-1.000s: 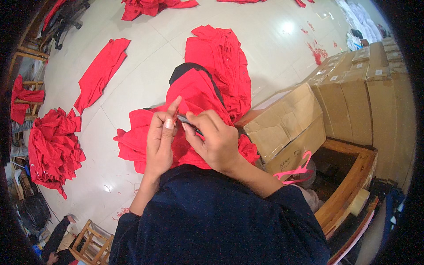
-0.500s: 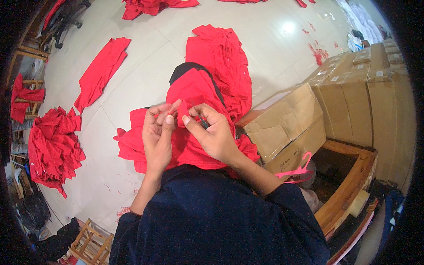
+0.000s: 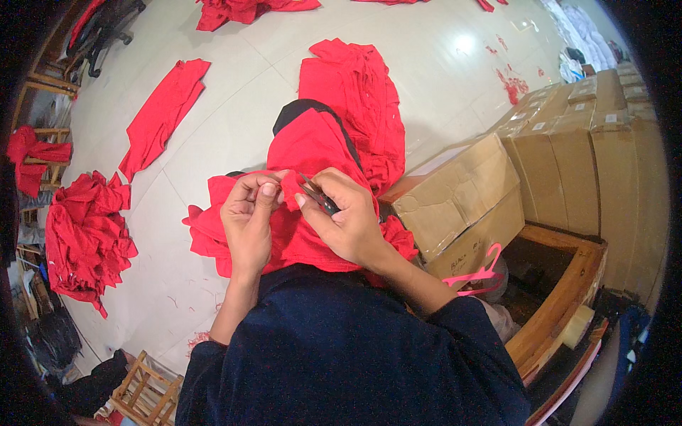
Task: The person sits on the floor and uses scissors to trim loose threads and excess fabric from a red garment held on their lap. The person repeatedly snips small sections of the garment's edge and adjusts the fabric to access different areas.
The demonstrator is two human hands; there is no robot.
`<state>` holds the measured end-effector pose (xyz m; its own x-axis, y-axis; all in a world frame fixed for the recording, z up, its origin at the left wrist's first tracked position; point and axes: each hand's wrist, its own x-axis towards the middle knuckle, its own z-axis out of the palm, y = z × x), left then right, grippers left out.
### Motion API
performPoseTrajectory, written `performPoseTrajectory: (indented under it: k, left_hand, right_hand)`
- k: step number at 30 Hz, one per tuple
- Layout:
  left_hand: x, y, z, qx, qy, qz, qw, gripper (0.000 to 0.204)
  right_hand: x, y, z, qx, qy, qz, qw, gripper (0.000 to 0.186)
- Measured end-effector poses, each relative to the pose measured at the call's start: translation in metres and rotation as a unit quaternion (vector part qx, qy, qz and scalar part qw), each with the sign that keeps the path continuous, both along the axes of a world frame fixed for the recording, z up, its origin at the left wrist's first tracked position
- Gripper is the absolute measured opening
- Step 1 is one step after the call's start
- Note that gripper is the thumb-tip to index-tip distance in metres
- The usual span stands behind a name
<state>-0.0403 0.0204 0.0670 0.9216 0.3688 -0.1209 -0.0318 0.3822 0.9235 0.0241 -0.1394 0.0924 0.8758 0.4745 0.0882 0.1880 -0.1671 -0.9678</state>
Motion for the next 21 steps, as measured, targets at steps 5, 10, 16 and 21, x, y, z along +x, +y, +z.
performPoseTrajectory:
  k: [5,10,16,21]
  left_hand:
    - [0.001,-0.005,0.003,0.028,-0.006,0.004,1.000,0.015]
    - [0.003,-0.008,0.006,0.065,-0.017,0.013,0.998,0.014]
    - [0.001,-0.009,0.006,0.070,-0.014,0.001,0.997,0.011]
    - [0.001,-0.010,0.005,0.070,-0.020,-0.012,0.997,0.010]
  right_hand:
    - [0.001,-0.003,-0.005,-0.048,-0.035,-0.011,0.998,0.012]
    - [-0.009,0.002,0.011,-0.049,-0.089,-0.089,0.991,0.027]
    - [-0.010,-0.001,0.012,-0.146,-0.219,-0.048,0.964,0.034]
    - [-0.006,0.000,0.009,-0.131,-0.268,-0.061,0.952,0.030]
